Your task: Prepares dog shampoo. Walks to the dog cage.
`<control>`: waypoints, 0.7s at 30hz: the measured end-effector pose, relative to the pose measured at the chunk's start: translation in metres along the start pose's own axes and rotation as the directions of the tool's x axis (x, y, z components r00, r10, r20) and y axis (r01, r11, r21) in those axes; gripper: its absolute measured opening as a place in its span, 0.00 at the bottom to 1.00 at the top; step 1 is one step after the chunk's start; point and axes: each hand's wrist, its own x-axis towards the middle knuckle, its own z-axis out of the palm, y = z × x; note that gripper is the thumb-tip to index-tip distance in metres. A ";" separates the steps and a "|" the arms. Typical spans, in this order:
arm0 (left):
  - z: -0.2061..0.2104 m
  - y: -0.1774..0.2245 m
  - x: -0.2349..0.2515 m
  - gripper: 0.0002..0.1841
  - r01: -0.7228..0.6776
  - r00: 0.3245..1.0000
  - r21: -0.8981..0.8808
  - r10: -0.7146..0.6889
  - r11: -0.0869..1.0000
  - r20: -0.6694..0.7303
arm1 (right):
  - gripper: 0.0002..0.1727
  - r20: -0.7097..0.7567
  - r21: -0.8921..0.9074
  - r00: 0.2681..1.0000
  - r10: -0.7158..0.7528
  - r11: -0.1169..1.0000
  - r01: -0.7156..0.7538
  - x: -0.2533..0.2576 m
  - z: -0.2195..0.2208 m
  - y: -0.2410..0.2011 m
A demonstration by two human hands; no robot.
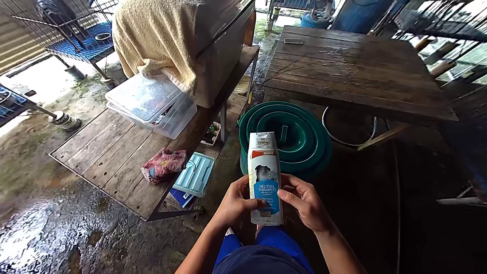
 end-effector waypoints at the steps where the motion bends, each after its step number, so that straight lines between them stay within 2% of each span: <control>1: -0.001 0.000 0.000 0.25 -0.002 1.000 0.007 0.002 1.000 -0.004 | 0.18 0.001 -0.008 1.000 -0.001 1.000 0.001 0.001 0.001 0.000; 17: -0.012 0.000 -0.002 0.27 0.017 1.000 -0.008 -0.017 1.000 0.001 | 0.18 0.007 -0.019 0.999 0.049 0.999 -0.049 0.007 0.009 0.004; 21: -0.019 -0.004 0.000 0.23 0.008 1.000 -0.079 -0.006 0.997 0.021 | 0.18 0.003 -0.021 0.995 0.096 0.995 -0.096 0.010 0.011 0.005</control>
